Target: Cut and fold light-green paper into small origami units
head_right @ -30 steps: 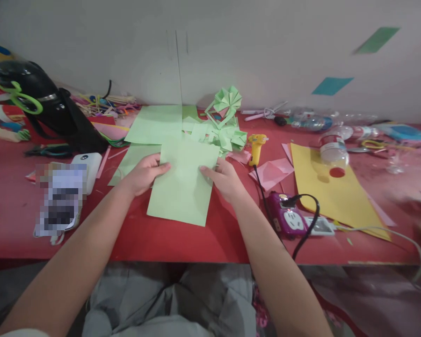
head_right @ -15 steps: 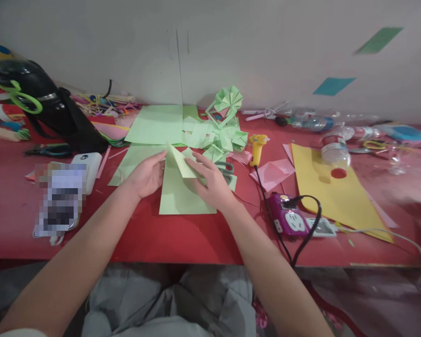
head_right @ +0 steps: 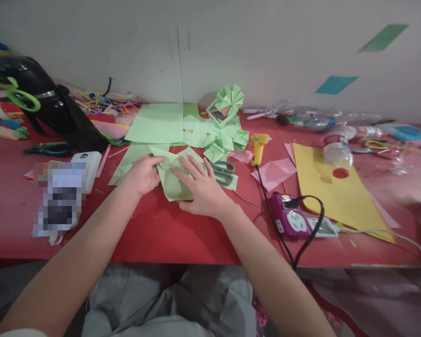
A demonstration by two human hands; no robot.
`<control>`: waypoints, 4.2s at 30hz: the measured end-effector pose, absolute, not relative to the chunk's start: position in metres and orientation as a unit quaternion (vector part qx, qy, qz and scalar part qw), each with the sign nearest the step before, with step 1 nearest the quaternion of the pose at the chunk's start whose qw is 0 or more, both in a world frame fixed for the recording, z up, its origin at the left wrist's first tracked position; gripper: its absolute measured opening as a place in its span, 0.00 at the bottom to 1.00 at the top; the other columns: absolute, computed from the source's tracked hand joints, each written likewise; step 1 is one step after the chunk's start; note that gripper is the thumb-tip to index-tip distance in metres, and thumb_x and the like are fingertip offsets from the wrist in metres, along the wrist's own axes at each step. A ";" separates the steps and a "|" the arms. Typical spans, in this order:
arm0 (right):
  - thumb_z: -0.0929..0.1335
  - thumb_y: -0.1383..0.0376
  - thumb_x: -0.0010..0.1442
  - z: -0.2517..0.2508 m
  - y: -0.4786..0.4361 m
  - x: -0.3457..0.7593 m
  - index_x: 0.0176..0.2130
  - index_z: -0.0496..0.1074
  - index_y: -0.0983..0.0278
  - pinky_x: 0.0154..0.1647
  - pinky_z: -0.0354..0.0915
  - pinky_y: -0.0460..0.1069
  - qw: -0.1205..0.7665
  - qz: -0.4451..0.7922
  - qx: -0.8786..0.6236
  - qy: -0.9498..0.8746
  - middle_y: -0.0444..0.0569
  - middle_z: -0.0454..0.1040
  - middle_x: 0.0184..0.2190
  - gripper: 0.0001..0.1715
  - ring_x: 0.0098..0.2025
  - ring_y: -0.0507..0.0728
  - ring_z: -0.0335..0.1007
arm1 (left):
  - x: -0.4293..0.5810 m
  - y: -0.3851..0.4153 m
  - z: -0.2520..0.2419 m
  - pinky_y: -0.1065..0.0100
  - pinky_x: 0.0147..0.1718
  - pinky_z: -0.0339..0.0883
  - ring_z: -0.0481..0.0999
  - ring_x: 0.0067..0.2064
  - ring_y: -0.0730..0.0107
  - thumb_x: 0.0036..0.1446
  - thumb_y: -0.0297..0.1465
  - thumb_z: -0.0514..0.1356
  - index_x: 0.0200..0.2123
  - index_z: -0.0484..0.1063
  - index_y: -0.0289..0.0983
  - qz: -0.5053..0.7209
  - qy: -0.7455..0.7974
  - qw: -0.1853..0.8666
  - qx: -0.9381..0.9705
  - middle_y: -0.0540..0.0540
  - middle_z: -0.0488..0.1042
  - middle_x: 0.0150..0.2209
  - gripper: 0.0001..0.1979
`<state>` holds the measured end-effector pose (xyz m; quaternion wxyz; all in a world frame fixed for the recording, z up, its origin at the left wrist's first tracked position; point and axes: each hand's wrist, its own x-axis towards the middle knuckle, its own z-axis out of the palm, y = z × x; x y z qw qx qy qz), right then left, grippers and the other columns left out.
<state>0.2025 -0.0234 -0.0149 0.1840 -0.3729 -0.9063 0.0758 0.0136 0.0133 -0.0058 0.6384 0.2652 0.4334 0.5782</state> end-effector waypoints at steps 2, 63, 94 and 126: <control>0.71 0.64 0.52 -0.015 -0.023 0.204 0.68 0.57 0.55 0.72 0.35 0.69 0.199 0.069 -0.370 -0.905 0.50 0.49 0.72 0.47 0.74 0.67 0.38 | 0.013 0.014 -0.006 0.63 0.44 0.74 0.80 0.38 0.64 0.54 0.20 0.58 0.36 0.73 0.32 0.573 0.439 0.644 0.252 0.42 0.79 0.34 0.07; 0.71 0.54 0.59 -0.007 -0.010 0.212 0.38 0.79 0.64 0.41 0.73 0.56 0.577 0.246 -0.517 -0.583 0.54 0.81 0.35 0.16 0.39 0.63 0.77 | 0.004 -0.001 0.011 0.63 0.37 0.70 0.75 0.53 0.52 0.54 0.48 0.58 0.45 0.69 0.37 0.567 0.269 0.711 0.319 0.38 0.75 0.52 0.23; 0.76 0.50 0.48 -0.010 -0.011 0.215 0.40 0.78 0.63 0.38 0.75 0.57 0.480 0.501 -0.485 -0.532 0.53 0.81 0.40 0.24 0.40 0.63 0.78 | 0.007 0.004 -0.002 0.59 0.50 0.63 0.74 0.53 0.53 0.48 0.38 0.71 0.43 0.75 0.41 0.539 0.323 0.634 0.451 0.46 0.79 0.44 0.19; 0.74 0.47 0.52 -0.015 -0.007 0.217 0.32 0.77 0.65 0.28 0.68 0.51 0.503 0.418 -0.525 -0.544 0.48 0.78 0.29 0.24 0.30 0.58 0.73 | 0.009 0.008 -0.010 0.51 0.54 0.67 0.77 0.52 0.48 0.47 0.31 0.72 0.40 0.79 0.35 0.584 0.360 0.579 0.441 0.40 0.81 0.44 0.15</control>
